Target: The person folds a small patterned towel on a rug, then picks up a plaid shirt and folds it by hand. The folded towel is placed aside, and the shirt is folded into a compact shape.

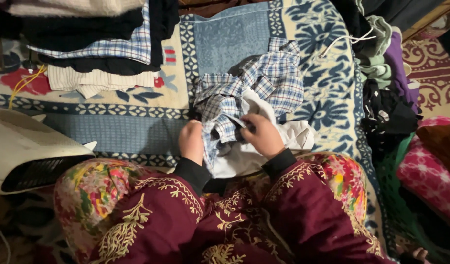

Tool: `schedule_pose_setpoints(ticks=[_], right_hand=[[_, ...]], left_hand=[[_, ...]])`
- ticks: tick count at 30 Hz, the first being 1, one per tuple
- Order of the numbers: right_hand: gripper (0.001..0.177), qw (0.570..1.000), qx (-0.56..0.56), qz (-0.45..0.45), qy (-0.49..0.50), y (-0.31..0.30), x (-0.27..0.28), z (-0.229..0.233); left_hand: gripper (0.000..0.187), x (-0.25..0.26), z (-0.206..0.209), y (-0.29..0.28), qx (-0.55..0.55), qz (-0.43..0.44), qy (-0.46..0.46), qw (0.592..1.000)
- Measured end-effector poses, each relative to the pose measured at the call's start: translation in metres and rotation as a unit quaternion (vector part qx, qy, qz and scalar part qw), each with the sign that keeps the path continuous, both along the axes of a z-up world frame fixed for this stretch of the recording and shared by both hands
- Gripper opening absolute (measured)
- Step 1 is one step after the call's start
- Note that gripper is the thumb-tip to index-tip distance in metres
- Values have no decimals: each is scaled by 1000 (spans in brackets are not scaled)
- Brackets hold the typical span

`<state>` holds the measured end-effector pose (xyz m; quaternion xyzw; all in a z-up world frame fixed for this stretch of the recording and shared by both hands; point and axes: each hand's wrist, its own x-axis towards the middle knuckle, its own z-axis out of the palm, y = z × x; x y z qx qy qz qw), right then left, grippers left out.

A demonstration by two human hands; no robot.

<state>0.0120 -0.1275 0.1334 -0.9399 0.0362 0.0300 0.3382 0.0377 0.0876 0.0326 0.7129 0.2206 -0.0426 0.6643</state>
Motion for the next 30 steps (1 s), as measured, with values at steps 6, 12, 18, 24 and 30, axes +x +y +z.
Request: schedule_pose_setpoints(ticks=[6, 12, 18, 24, 30], right_hand=[[34, 992, -1, -80, -100, -15, -3, 27], [75, 989, -43, -69, -126, -9, 10, -7], [31, 999, 5, 44, -27, 20, 3, -35], [16, 941, 214, 262, -8, 64, -37, 4], [22, 936, 249, 234, 79, 32, -21, 1]], left_hand=[[29, -16, 98, -10, 130, -202, 28, 970], [17, -19, 101, -11, 82, -180, 17, 980], [30, -13, 101, -9, 51, -109, 28, 992], [81, -9, 91, -6, 25, -93, 74, 993], [54, -3, 74, -16, -151, 27, 53, 987]])
